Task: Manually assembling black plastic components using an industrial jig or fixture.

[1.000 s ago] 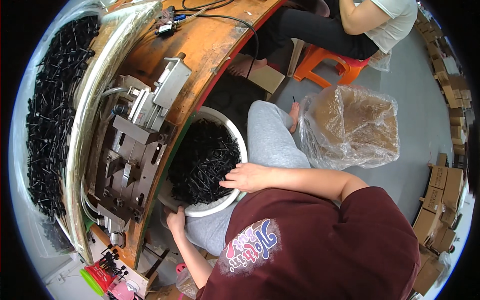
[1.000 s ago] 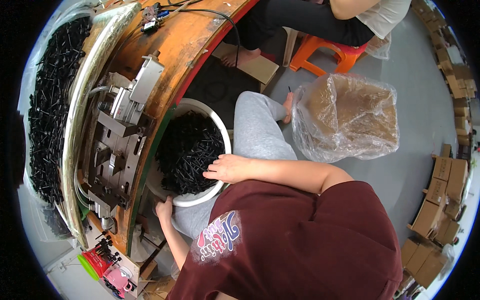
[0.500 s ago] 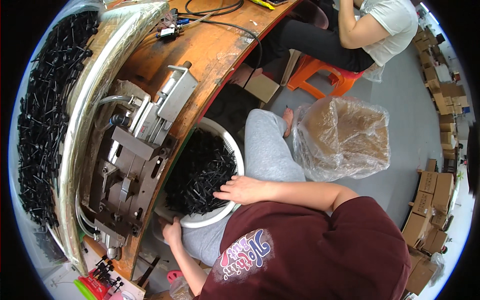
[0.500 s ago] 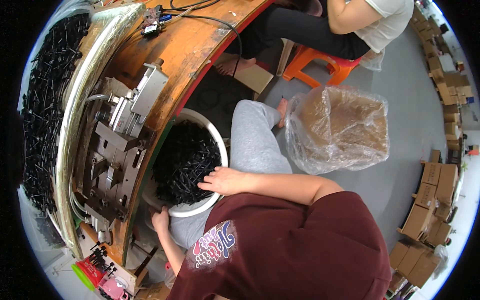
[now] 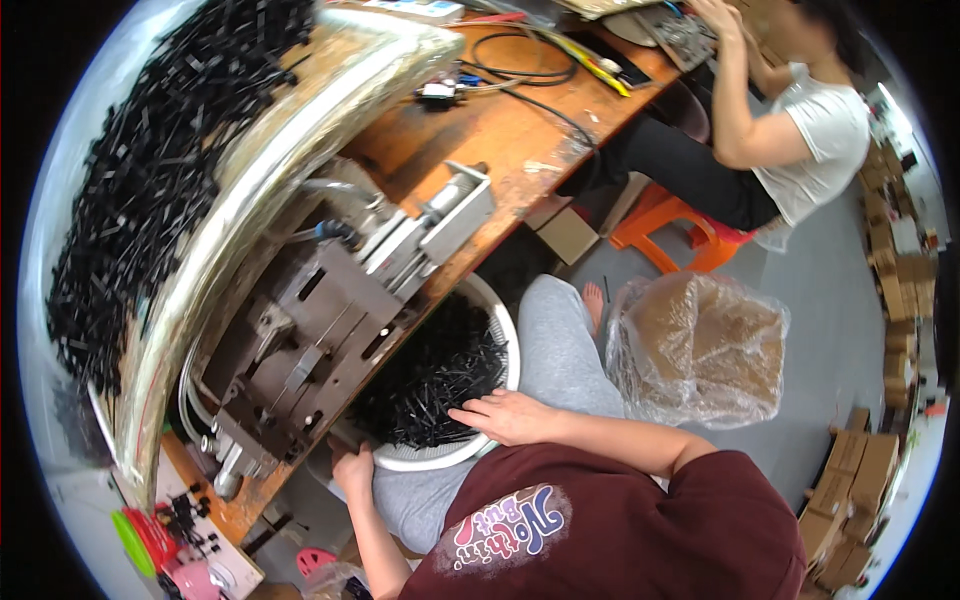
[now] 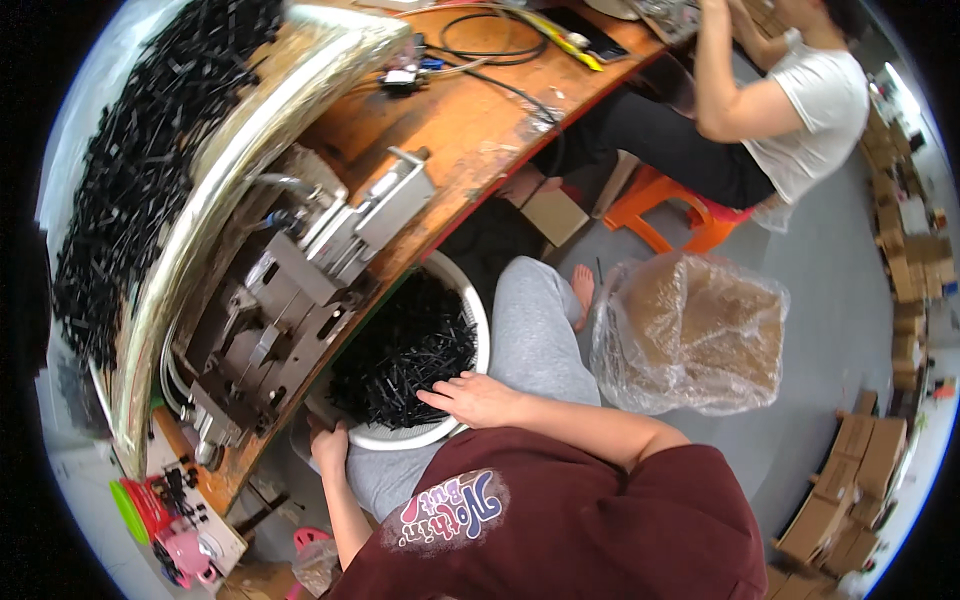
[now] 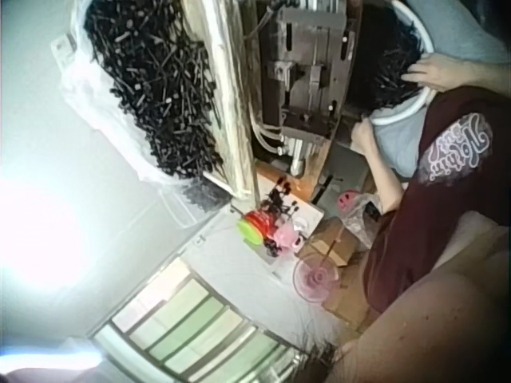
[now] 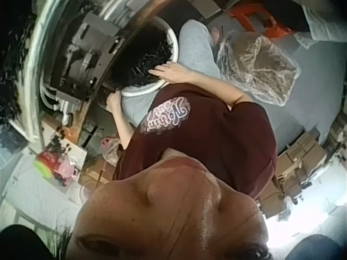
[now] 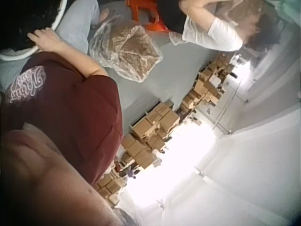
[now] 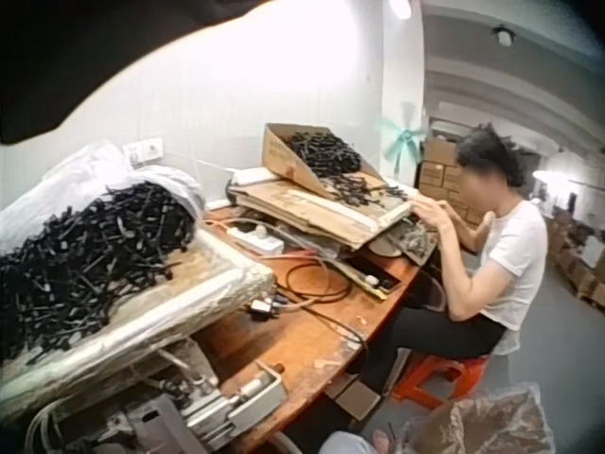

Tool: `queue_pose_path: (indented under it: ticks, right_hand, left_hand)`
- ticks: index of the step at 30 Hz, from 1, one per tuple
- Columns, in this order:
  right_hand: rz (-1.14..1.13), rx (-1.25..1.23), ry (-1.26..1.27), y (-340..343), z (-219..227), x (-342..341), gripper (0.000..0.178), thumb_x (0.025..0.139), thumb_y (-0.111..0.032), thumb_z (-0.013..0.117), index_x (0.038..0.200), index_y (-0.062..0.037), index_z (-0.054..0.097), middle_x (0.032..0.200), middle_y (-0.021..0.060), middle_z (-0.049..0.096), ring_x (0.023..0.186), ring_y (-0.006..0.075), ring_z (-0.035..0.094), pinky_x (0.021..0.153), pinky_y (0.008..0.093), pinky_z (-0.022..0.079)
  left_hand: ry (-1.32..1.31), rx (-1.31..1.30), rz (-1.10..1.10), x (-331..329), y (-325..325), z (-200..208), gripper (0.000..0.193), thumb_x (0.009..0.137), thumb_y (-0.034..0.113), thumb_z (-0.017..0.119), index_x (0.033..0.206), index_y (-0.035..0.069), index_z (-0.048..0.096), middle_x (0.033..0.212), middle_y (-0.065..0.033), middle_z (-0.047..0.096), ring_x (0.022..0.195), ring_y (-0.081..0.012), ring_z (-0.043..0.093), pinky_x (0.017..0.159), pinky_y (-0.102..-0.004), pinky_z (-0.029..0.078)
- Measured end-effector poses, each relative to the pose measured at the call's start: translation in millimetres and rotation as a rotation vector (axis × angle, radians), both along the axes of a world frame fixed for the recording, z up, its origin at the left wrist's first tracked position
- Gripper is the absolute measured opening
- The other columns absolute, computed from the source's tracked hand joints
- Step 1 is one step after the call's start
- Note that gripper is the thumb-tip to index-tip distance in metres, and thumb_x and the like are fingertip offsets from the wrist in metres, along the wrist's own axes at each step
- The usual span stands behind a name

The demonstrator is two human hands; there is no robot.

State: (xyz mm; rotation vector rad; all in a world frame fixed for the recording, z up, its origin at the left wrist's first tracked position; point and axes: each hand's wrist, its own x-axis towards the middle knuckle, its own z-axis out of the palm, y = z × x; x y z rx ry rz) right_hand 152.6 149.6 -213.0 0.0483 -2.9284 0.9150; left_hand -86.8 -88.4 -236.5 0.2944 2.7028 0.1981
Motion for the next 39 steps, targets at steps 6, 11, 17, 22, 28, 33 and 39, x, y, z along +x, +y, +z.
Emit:
queue_pose_path:
  ticks: [6, 11, 17, 22, 28, 33, 39]
  right_hand:
    - [-0.031, -0.095, 0.107, -7, 23, -6, 0.056, 0.081, -0.007, 0.061, 0.136, -0.0046, 0.049, 0.107, 0.0113, 0.059, 0.083, 0.0296, 0.063, 0.071, 0.0388, 0.052]
    - [-0.049, -0.082, 0.109, -13, 37, -8, 0.05, 0.082, -0.006, 0.063, 0.131, -0.004, 0.054, 0.104, 0.0122, 0.061, 0.082, 0.0302, 0.063, 0.072, 0.0408, 0.052]
    - [-0.017, -0.039, 0.15, -16, 33, -4, 0.05, 0.08, -0.007, 0.064, 0.129, -0.0029, 0.055, 0.098, 0.0118, 0.061, 0.081, 0.0298, 0.062, 0.071, 0.0395, 0.051]
    - [0.004, 0.01, 0.048, -16, 14, 0, 0.03, 0.075, -0.012, 0.065, 0.104, -0.004, 0.061, 0.091, 0.0089, 0.061, 0.089, 0.0254, 0.059, 0.076, 0.0382, 0.049]
    - [-0.046, -0.006, -0.003, -14, 0, 3, 0.016, 0.076, -0.015, 0.064, 0.091, -0.0079, 0.063, 0.089, 0.0051, 0.065, 0.097, 0.0239, 0.058, 0.079, 0.0377, 0.048]
    - [-0.048, -0.006, -0.035, -13, -4, 2, 0.016, 0.077, -0.014, 0.064, 0.092, -0.0079, 0.066, 0.092, 0.0059, 0.066, 0.099, 0.024, 0.058, 0.081, 0.0385, 0.048]
    - [-0.052, 0.002, -0.015, -18, -6, -1, 0.015, 0.078, -0.014, 0.062, 0.09, -0.0067, 0.067, 0.091, 0.0073, 0.067, 0.1, 0.025, 0.059, 0.084, 0.0397, 0.047]
  left_hand:
    - [-0.053, 0.012, -0.026, 5, 3, 18, 0.084, 0.083, 0.038, 0.062, 0.142, -0.012, 0.03, 0.119, -0.0327, 0.059, 0.112, -0.0411, 0.059, 0.097, -0.0412, 0.047]
    - [-0.044, -0.031, -0.08, 14, 5, 8, 0.07, 0.081, 0.037, 0.061, 0.129, -0.011, 0.043, 0.111, -0.0298, 0.063, 0.101, -0.038, 0.064, 0.087, -0.0482, 0.048]
    - [0.322, 0.122, -0.068, 30, -6, -15, 0.056, 0.083, 0.035, 0.061, 0.121, -0.006, 0.053, 0.113, -0.0294, 0.061, 0.102, -0.0406, 0.061, 0.088, -0.0503, 0.046]
    - [0.203, 0.074, -0.14, 27, -6, -5, 0.057, 0.09, 0.037, 0.053, 0.123, -0.009, 0.054, 0.101, -0.032, 0.065, 0.1, -0.0449, 0.061, 0.092, -0.0495, 0.045]
    - [0.085, -0.03, -0.14, 3, -11, -16, 0.068, 0.093, 0.037, 0.047, 0.142, -0.008, 0.03, 0.118, -0.0343, 0.059, 0.113, -0.0471, 0.056, 0.098, -0.0497, 0.043]
    - [-0.011, 0.014, -0.111, 3, -5, -12, 0.069, 0.094, 0.034, 0.046, 0.145, -0.006, 0.022, 0.128, -0.0362, 0.052, 0.119, -0.0477, 0.052, 0.1, -0.0479, 0.042]
    - [0.075, 0.073, -0.115, -9, -24, -32, 0.059, 0.093, 0.036, 0.049, 0.126, -0.013, 0.043, 0.119, -0.0365, 0.058, 0.117, -0.0463, 0.054, 0.099, -0.045, 0.041]
